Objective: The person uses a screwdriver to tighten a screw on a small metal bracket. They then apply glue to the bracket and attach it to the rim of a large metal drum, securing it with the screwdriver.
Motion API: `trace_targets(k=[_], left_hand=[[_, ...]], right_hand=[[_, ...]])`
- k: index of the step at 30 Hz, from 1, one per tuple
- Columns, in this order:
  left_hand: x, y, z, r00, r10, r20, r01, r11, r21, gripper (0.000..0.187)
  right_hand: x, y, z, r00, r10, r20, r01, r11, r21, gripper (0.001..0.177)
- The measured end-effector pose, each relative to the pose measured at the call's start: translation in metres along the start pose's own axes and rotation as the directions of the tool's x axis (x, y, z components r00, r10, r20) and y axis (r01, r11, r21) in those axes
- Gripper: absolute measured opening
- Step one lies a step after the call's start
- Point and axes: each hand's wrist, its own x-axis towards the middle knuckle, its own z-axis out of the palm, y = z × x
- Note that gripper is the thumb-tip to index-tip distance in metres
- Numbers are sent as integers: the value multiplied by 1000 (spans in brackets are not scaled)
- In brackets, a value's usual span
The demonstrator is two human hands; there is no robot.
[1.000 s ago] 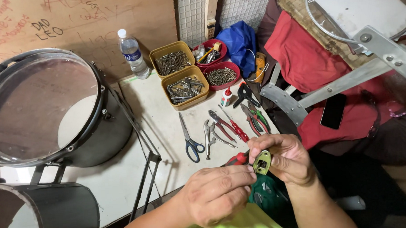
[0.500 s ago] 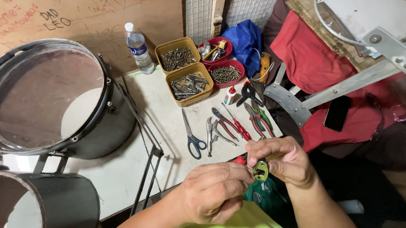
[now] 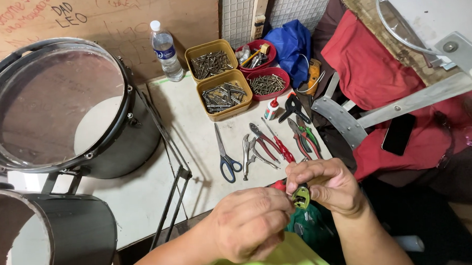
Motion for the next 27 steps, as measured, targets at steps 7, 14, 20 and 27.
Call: trace_targets(k=[7, 14, 20, 27], left_hand=[[3, 3, 11, 973, 173, -155, -152, 979, 137, 19], [-8, 10, 16, 963, 126, -238, -89, 983, 163, 13], [-11, 20, 33, 859, 22, -511, 105, 970, 218, 23], [-14, 16, 34, 814, 33, -580, 186, 931, 314, 18]], right_hand=[[-6, -1, -3, 1000, 27, -16, -27, 1000, -8, 18], [-4, 1, -1, 1000, 14, -10, -15, 997, -72, 17], [-5, -2, -5, 999, 11, 35, -7, 994, -109, 18], [-1, -4, -4, 997, -13, 76, 19, 997, -73, 22]])
